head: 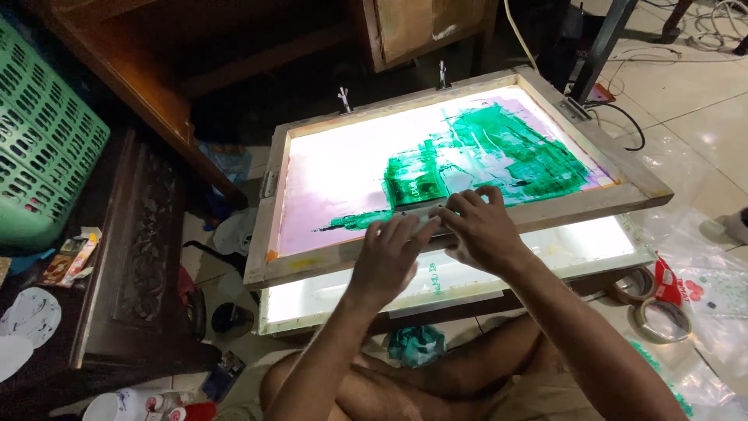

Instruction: Manually screen printing a green design onto small plastic bags using a squeegee and a hinged screen frame over a light box.

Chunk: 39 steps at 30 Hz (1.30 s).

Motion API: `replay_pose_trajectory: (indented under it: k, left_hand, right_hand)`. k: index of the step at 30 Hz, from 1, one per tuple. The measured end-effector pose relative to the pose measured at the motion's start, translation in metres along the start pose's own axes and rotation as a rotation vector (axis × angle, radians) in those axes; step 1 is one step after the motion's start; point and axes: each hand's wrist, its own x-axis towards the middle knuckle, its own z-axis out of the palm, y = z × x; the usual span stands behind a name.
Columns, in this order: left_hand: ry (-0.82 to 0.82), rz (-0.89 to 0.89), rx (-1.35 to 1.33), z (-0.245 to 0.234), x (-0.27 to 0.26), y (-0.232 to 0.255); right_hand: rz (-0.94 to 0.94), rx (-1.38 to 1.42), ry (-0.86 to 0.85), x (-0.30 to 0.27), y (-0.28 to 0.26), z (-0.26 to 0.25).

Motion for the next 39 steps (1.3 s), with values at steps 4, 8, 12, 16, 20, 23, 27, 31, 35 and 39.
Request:
replay_pose_trajectory:
  k: [4, 8, 12, 16, 20, 23, 27, 31, 35, 39]
  left_hand:
    - [-0.106, -0.044, 0.088, 0.024, 0.004, -0.006]
    - [-0.066, -0.023, 0.037, 0.036, 0.002, -0.020]
    - [0.019, 0.050, 0.041, 0.054, -0.005, -0.030]
    - [0.043, 0.083, -0.010, 0.048, -0.001, -0.032]
    - [-0.020, 0.002, -0.154, 0.025, 0.009, -0.027]
    - [-0.051, 0.029, -0.143, 0.030, 0.012, -0.034]
    - [-0.062, 0.032, -0.122, 0.022, 0.032, -0.051]
    - [-0.077, -0.011, -0.147, -0.014, 0.062, -0.057]
    - [-0.090, 0.003, -0.136, -0.003, 0.056, -0.063]
    - [-0.027, 0.077, -0.168, 0.006, 0.052, -0.065]
  right_hand:
    - [-0.052, -0.038, 0.103, 0.001, -0.004, -0.011]
    - [-0.058, -0.035, 0.109, -0.002, -0.004, -0.010]
    - [0.025, 0.011, 0.225, -0.023, -0.018, -0.002]
    - [0.188, 0.014, 0.480, -0.088, -0.051, 0.017]
    - [0.239, 0.169, 0.192, -0.137, -0.096, 0.012]
    - [0.265, 0.085, 0.172, -0.152, -0.098, 0.032]
    - [0.290, 0.079, 0.105, -0.130, -0.086, 0.030]
    - [0.311, 0.114, 0.028, -0.125, -0.089, 0.027]
    - [0.325, 0.158, 0.036, -0.119, -0.081, 0.034]
    - [0.433, 0.231, -0.175, -0.100, -0.069, 0.026]
